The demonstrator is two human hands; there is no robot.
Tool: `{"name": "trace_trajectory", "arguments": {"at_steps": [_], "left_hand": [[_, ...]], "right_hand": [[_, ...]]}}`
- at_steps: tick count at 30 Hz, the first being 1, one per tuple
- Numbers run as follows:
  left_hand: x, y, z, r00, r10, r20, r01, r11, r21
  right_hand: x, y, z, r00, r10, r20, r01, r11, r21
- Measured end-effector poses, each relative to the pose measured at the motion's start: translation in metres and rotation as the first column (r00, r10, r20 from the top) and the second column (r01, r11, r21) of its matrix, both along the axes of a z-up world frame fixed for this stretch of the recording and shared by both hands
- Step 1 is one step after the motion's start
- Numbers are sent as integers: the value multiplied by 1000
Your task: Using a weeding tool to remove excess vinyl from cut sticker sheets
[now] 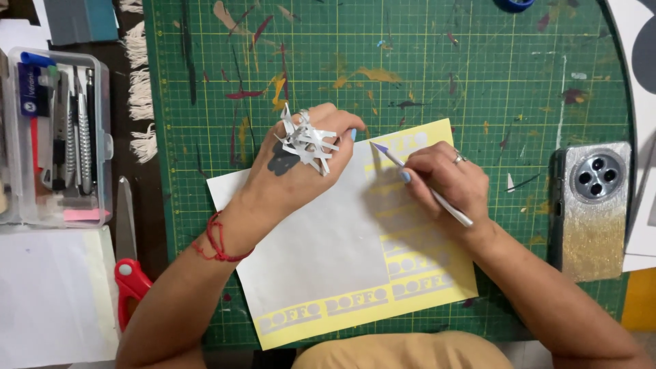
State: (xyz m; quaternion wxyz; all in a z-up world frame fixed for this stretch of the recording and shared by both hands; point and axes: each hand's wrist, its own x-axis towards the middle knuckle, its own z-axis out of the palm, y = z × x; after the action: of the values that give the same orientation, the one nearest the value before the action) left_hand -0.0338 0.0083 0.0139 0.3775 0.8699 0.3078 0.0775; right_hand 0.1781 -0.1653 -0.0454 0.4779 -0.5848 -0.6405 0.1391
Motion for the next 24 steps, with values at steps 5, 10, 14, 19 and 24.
{"name": "trace_trajectory", "arguments": {"at_steps": [5,10,14,19,24], "left_hand": [[3,3,1,999,-42,17,41,998,50],[7,1,-24,997,-67,33,61,985,162],[12,-3,-36,978,-138,154,77,933,350],[20,-8,-39,965,-210,159,71,788,611],[24,-8,-37,952,-235,194,68,784,616]], "right_hand": [[-6,4,8,999,14,39,-15,1000,14],[-8,3,11,1000,-6,-5,6,1000,5],[-4,1,8,997,-28,-73,28,1000,-2],[-1,-3,8,992,-55,-110,52,998,-34],[4,-4,2,975,-56,-215,52,998,-23]]}}
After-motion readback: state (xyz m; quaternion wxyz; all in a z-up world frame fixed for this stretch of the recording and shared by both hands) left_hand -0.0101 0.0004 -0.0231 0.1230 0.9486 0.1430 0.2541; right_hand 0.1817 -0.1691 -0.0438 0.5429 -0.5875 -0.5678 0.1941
